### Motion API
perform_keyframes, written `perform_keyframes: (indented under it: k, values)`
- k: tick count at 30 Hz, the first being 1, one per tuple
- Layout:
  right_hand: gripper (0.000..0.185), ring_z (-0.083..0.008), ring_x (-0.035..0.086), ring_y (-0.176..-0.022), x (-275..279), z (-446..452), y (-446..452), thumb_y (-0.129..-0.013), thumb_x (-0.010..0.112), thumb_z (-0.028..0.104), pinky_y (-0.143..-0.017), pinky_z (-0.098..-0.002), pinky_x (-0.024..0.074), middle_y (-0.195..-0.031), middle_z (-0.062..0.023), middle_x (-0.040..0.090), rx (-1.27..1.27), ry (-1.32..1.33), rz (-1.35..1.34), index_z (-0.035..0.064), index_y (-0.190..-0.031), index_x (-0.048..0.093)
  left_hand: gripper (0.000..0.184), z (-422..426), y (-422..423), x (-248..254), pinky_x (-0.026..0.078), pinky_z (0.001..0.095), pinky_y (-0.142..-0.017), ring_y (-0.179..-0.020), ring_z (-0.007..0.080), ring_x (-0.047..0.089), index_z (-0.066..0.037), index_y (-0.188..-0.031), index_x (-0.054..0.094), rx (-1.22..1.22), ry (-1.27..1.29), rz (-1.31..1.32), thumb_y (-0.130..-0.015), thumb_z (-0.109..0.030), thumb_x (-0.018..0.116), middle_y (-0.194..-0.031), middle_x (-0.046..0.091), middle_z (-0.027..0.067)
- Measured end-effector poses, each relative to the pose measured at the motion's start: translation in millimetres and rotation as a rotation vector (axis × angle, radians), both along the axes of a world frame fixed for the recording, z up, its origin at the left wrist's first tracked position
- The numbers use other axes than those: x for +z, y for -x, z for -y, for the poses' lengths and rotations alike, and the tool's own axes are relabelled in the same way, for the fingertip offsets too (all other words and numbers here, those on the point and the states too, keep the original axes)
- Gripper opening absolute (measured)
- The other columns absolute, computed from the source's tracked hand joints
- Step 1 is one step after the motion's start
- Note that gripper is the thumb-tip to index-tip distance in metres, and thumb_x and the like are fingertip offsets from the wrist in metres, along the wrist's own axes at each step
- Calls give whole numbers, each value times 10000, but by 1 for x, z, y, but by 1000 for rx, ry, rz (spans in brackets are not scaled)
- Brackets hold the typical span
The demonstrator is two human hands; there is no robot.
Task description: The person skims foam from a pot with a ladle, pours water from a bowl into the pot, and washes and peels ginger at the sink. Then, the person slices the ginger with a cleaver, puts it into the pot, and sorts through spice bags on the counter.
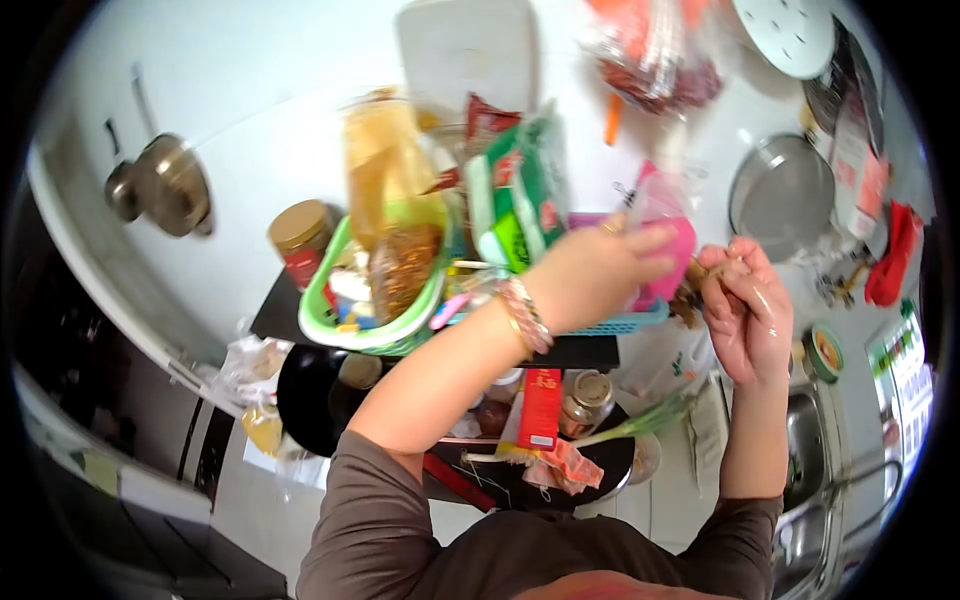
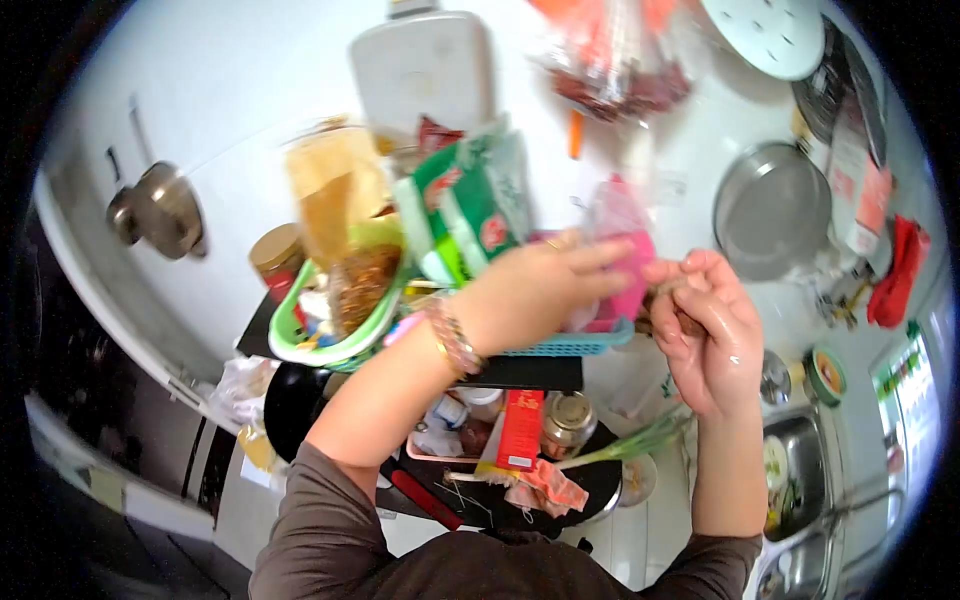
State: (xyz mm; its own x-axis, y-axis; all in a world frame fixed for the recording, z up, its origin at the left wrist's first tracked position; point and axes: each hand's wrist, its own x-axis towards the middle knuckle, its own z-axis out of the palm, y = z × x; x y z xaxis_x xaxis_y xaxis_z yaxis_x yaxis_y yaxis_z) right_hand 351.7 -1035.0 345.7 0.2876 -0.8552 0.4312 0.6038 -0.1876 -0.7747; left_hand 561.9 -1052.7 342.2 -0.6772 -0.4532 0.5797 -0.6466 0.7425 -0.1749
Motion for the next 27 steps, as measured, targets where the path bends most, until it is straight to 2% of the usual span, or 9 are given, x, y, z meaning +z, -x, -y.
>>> perform_keyframes:
  k: [3, 5, 9, 12, 15, 18, 20, 23, 27]
  values:
    - [73, -98, 373, -535, 2, -9, -13, -918, 480, 63, -424, -180, 283, -756, -49, 467, 181, -206, 92, 55, -990, 488, 367, -20, 4, -9, 542, 317, -704, -1053, 299, 562, -157, -1103, 608, 63, 126, 35, -741, -104, 592, -1250, 516, 74]
    - [82, -97, 376, -537, 1, -13, -21, -933, 492, 107, -420, -181, 279, -739, -41, 451, 267, -136, 53, 52, -994, 496, 354, -33, 1, -15, 539, 303, -690, -1060, 281, 556, -154, -1099, 608, 96, 230, 59, -746, -130, 597, -1244, 516, 66]
    - [144, -102, 401, -547, 11, -23, -37, -936, 531, 154, -414, -185, 284, -700, -28, 436, 336, 1, -60, 40, -1019, 503, 342, -77, -37, -23, 533, 321, -681, -1070, 254, 557, -94, -1071, 605, -2, 126, -83, -733, -136, 633, -1194, 537, 105]
    - [168, -112, 433, -560, 14, -30, -54, -921, 554, 136, -424, -192, 306, -696, -30, 451, 383, 45, -112, 20, -1036, 515, 346, -125, -77, -16, 529, 339, -672, -965, 251, 612, -58, -1043, 604, 163, -34, -59, -711, -126, 674, -1094, 595, 117]
    - [204, -122, 456, -574, 13, -34, -73, -910, 569, 126, -434, -204, 325, -702, -36, 473, 406, 119, -208, -8, -1058, 529, 329, -154, -122, -9, 522, 359, -654, -772, 267, 646, -32, -996, 595, 416, 112, -287, -728, -180, 716, -907, 642, 119]
    - [232, -111, 452, -579, 18, -40, -98, -905, 567, 105, -462, -209, 337, -697, -27, 491, 397, 153, -342, -33, -1090, 542, 389, -151, -159, 21, 507, 370, -641, -709, 284, 634, -11, -980, 585, 694, 132, -657, -765, -301, 731, -795, 633, 147]
    - [232, -103, 451, -581, 24, -43, -119, -904, 562, 94, -478, -206, 343, -693, -19, 490, 395, 167, -445, -30, -1099, 544, 441, -129, -170, 39, 498, 383, -651, -687, 304, 625, 2, -938, 578, 797, 43, -717, -759, -371, 733, -753, 628, 164]
    - [203, -60, 449, -590, 24, -44, -153, -901, 585, 115, -505, -191, 343, -718, 12, 515, 390, 207, -546, -9, -1061, 581, 388, -89, -173, 43, 490, 398, -661, -690, 332, 616, 21, -856, 557, 805, -156, -625, -771, -324, 712, -736, 616, 190]
    - [159, -30, 434, -599, 33, -41, -168, -893, 607, 144, -535, -192, 355, -719, 27, 544, 309, 319, -719, 6, -971, 623, 266, -59, -201, 42, 478, 394, -640, -691, 342, 605, 15, -784, 524, 697, -22, -744, -788, -216, 656, -715, 595, 202]
